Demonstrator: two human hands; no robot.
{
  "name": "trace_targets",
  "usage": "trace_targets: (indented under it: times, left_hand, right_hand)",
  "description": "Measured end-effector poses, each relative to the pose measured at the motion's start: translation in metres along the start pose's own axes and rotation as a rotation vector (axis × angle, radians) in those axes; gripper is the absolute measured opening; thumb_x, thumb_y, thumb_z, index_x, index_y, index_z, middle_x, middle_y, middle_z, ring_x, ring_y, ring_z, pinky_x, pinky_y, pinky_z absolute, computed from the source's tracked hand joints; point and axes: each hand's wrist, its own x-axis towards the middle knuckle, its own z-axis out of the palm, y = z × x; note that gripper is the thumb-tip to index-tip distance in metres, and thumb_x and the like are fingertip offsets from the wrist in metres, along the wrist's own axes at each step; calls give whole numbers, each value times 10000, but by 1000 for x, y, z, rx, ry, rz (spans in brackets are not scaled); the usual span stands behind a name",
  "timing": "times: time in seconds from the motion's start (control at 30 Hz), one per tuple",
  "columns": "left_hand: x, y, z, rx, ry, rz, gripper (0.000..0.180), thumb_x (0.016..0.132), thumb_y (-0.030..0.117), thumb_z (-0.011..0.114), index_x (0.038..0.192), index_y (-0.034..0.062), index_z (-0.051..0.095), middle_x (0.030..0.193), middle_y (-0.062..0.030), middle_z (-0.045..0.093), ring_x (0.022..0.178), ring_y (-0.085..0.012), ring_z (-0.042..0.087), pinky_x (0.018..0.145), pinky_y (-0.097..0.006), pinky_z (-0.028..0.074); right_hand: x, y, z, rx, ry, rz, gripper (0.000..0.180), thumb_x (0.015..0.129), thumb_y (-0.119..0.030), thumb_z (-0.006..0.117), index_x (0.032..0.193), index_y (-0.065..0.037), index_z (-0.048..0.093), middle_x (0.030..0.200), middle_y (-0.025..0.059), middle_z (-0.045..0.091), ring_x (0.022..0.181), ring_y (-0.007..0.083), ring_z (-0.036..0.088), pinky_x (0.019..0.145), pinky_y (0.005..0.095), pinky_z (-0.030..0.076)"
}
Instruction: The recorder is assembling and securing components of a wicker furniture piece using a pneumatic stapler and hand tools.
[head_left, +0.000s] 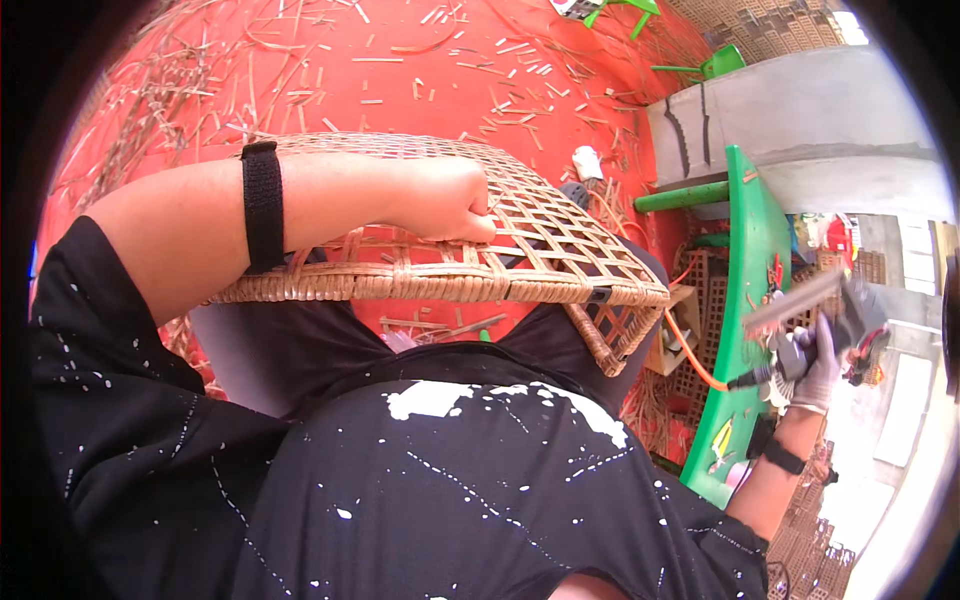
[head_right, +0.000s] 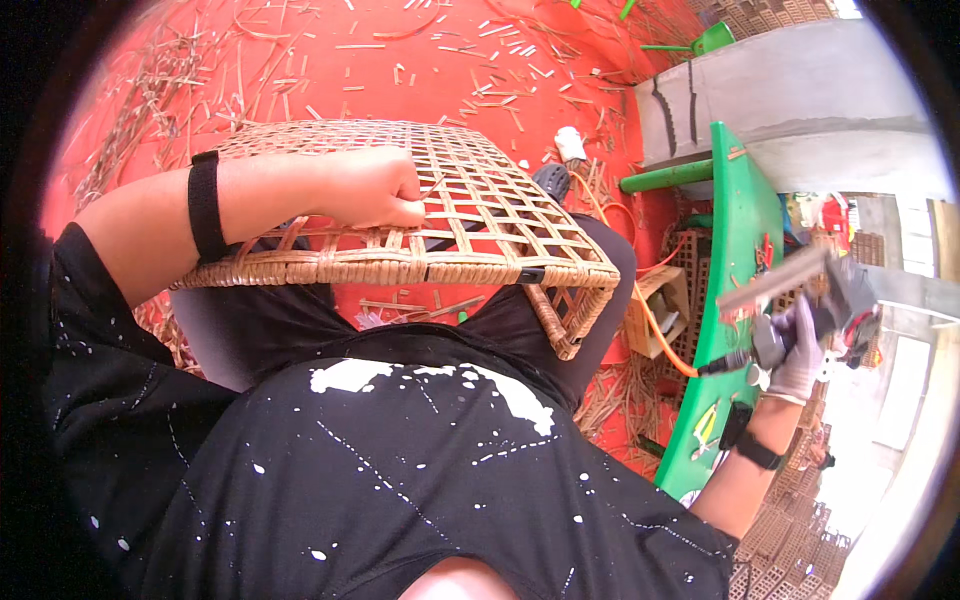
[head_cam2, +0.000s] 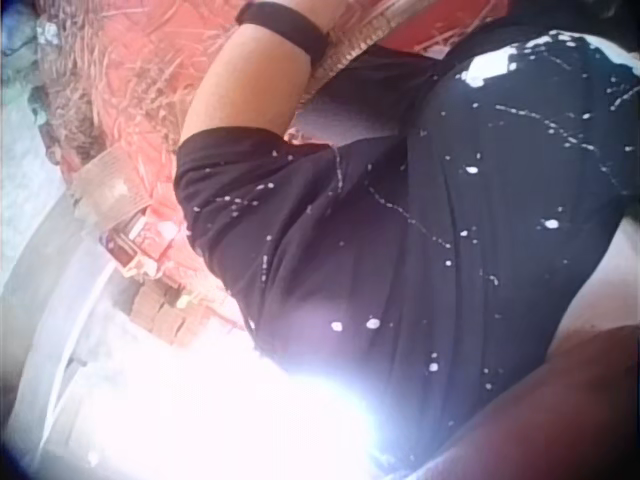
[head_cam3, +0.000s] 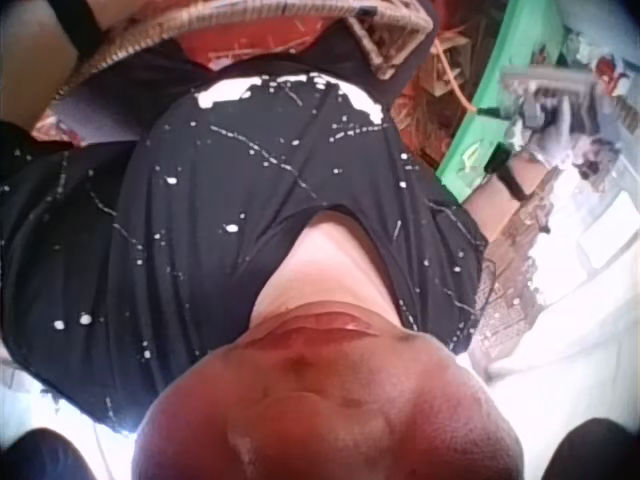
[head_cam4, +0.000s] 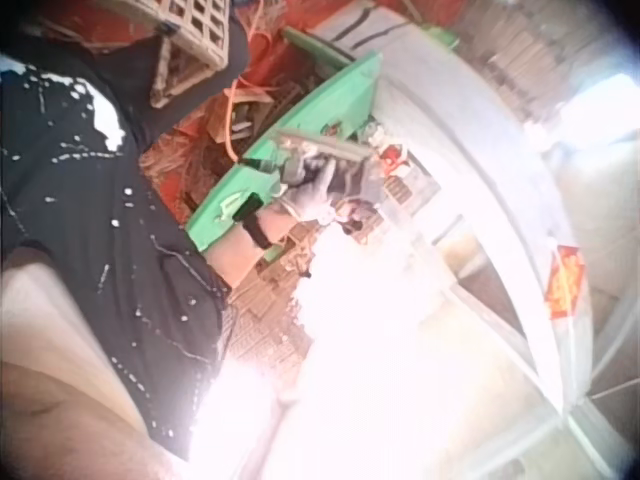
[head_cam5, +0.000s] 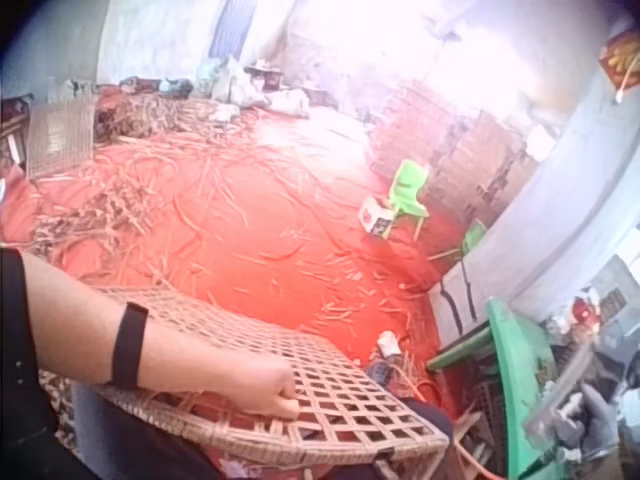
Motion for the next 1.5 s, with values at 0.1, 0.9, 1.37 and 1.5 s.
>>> trace_targets:
  times: [0.1, 0.9, 1.37, 1.5]
  left_hand:
    - [0, -6, 0, -14, 15, 70, 329, 794, 276, 595, 630, -8, 624, 505, -82, 557, 464, -173, 547, 483, -357, 440]
    - [10, -22, 0, 110, 151, 249, 334, 726, 310, 615, 597, 2, 632, 514, -156, 558, 476, -263, 551, 508, -413, 449]
    - [3, -19, 4, 107, 115, 204, 330, 755, 315, 606, 650, 5, 649, 561, -157, 579, 535, -286, 580, 561, -417, 467]
    - [4, -14, 0, 98, 104, 230, 326, 764, 314, 602, 676, 5, 664, 586, -143, 608, 552, -278, 596, 575, -413, 474]
  right_hand:
    - [-28, -67, 97, -447, -272, -317, 113, 879, -97, 591, 927, 0, 560, 696, 5, 481, 632, 98, 502, 602, 235, 428]
    - [-73, -251, 229, -341, -542, -783, 167, 868, -183, 624, 921, -28, 593, 750, 34, 533, 689, 108, 529, 658, 240, 447]
    - [-168, -208, 201, -781, -533, 86, 218, 692, -156, 610, 569, -21, 493, 533, 82, 504, 439, 156, 516, 459, 259, 441]
    - [-188, -187, 225, -668, -742, 461, 552, 674, -123, 668, 1160, 90, 511, 531, 60, 514, 427, 162, 529, 415, 282, 459]
